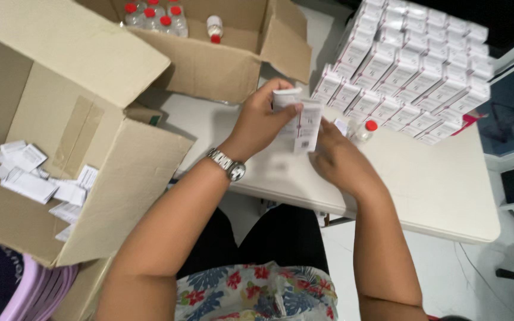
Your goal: The person repeatedly picks small bottles with red caps from a cardboard box, places them into small white boxes, inserts paper labels, and closes the boxes. The completed boxes are stacked on the table.
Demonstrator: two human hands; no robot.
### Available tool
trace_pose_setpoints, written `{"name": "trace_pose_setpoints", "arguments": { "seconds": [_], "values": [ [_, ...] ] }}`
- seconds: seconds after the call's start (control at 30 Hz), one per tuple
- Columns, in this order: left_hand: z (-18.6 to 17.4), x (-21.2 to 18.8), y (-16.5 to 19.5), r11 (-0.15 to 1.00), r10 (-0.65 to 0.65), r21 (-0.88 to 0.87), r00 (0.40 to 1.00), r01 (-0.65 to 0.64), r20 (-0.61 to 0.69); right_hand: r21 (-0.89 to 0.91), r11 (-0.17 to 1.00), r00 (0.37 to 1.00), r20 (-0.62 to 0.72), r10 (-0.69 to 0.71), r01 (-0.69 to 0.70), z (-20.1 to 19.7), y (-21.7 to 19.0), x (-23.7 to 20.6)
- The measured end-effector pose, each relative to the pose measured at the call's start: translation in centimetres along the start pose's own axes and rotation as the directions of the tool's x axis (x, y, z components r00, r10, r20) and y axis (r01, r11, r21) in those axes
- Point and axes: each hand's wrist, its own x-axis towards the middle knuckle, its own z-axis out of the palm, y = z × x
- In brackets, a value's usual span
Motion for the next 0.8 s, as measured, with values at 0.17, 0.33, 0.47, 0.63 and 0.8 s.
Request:
{"name": "trace_pose_setpoints", "arguments": {
  "seconds": [0.17, 0.33, 0.47, 0.63, 0.8],
  "values": [
    [1.5, 4.6, -5.1, 0.999, -0.037, -0.017, 0.999, 0.037, -0.024, 0.274, 0.961, 0.968, -0.251, 0.027, 0.044, -3.2, 0.2, 3.1],
    [2.8, 7.3, -7.0, 0.989, 0.135, -0.072, 0.990, -0.132, 0.031, 0.474, 0.868, 0.988, 0.023, 0.154, -0.147, -3.5, 0.9, 7.9],
    [2.3, 6.8, -7.2, 0.987, 0.078, -0.154, 0.964, -0.039, 0.254, 0.406, 0.914, 0.997, -0.071, 0.036, -0.004, -2.5, 2.1, 8.1],
    [1.6, 5.4, -5.2, 0.992, 0.102, 0.024, 0.920, -0.120, 0.379, 0.356, 0.928, 0.978, -0.130, 0.165, -0.109, -1.4, 3.4, 8.0],
    [3.7, 4.3, -1.9, 0.903, -0.019, 0.414, 0.950, -0.118, 0.313, 0.513, 0.853, 0.932, -0.347, 0.103, 0.097, -1.3, 4.7, 7.6]
  ]
}}
